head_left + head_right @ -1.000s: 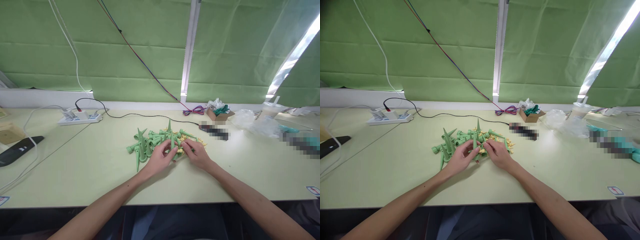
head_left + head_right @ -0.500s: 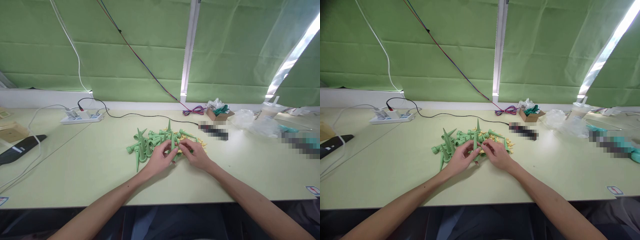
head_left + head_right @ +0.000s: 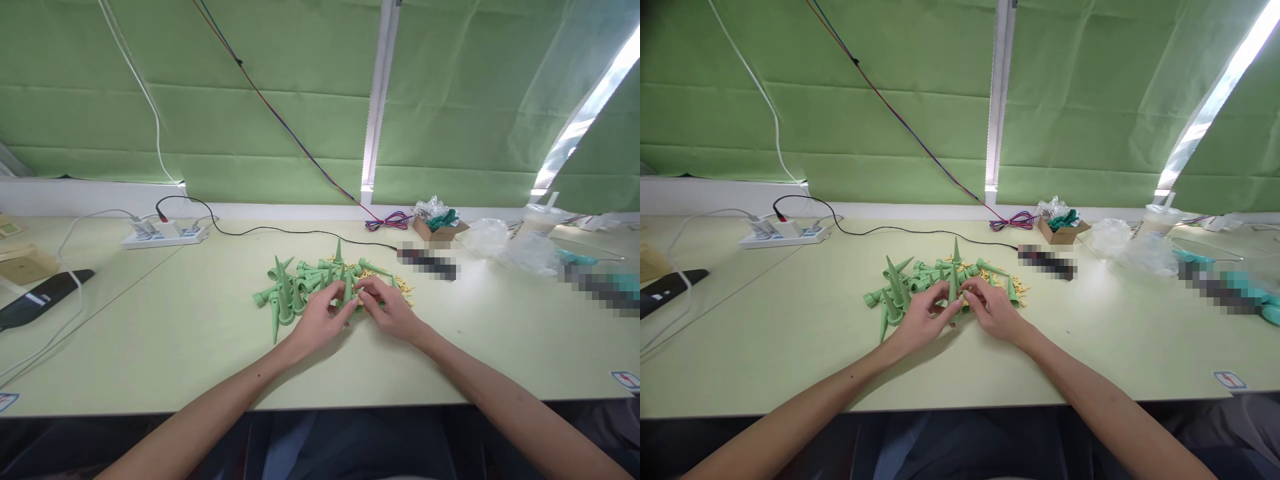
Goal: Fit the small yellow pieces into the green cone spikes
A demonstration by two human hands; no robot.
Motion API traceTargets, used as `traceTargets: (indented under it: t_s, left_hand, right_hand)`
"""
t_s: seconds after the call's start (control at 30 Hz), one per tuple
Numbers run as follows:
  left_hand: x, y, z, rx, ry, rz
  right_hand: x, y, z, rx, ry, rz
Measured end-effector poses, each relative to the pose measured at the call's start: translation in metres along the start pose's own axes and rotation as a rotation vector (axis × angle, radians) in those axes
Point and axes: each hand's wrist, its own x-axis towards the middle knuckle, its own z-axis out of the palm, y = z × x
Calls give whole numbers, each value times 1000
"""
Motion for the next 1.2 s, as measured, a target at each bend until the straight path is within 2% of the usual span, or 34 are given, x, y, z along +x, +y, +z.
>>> traceTargets:
  t_s: [0.33, 1.2]
  left_hand:
    - [0, -1, -2, 166, 6, 57]
    - [0, 0, -3, 291, -3, 112]
  right_hand:
    - [0, 0, 1, 42, 2, -7]
    - [2, -2, 0, 41, -28, 56]
